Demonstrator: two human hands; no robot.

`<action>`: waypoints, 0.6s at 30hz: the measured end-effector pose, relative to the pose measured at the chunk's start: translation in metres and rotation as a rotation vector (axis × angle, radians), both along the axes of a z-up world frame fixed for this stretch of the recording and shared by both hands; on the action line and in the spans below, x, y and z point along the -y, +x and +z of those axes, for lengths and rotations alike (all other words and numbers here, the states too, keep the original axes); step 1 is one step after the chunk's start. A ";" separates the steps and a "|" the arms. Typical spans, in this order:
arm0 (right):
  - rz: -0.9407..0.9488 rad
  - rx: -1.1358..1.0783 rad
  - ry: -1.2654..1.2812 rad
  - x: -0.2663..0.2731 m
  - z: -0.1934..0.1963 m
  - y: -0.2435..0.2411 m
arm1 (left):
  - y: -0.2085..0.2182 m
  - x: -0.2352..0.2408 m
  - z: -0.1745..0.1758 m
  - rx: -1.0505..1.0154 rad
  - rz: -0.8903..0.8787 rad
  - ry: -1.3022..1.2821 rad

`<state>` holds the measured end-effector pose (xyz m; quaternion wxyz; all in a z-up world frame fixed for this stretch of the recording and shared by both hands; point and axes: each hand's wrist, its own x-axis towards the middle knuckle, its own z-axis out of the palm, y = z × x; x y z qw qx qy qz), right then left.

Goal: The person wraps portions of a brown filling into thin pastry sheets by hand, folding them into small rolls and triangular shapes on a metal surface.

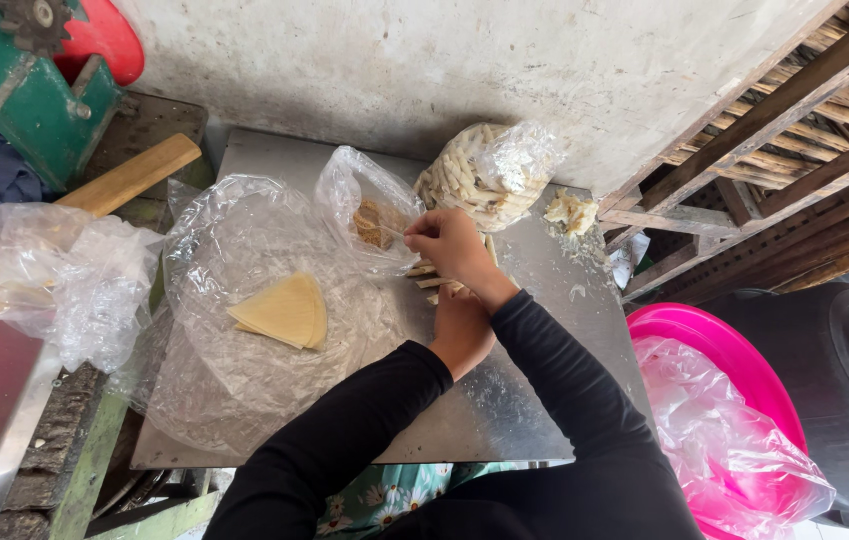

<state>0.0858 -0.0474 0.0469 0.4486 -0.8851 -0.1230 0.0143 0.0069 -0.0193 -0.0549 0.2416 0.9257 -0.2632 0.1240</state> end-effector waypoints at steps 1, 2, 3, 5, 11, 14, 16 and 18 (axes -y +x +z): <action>0.021 -0.015 0.033 0.003 0.002 -0.001 | 0.000 -0.001 0.004 -0.032 -0.015 0.031; 0.042 -0.032 0.066 0.007 0.004 -0.003 | -0.001 -0.002 0.008 -0.016 -0.013 0.039; 0.063 -0.048 0.099 0.011 0.007 -0.005 | -0.002 -0.003 0.012 -0.001 -0.011 0.048; 0.047 -0.100 0.131 0.019 0.014 -0.011 | -0.004 -0.007 0.021 0.021 -0.009 0.003; -0.061 -0.149 0.153 0.075 0.042 -0.047 | -0.014 -0.021 0.046 -0.028 -0.044 -0.087; -0.084 -0.120 0.170 0.117 0.044 -0.070 | -0.017 -0.023 0.054 -0.026 -0.043 -0.078; -0.116 -0.116 0.156 0.148 0.041 -0.086 | -0.019 -0.024 0.056 -0.020 -0.045 -0.092; -0.165 -0.122 0.124 0.175 0.032 -0.101 | -0.020 -0.025 0.058 -0.086 -0.054 -0.107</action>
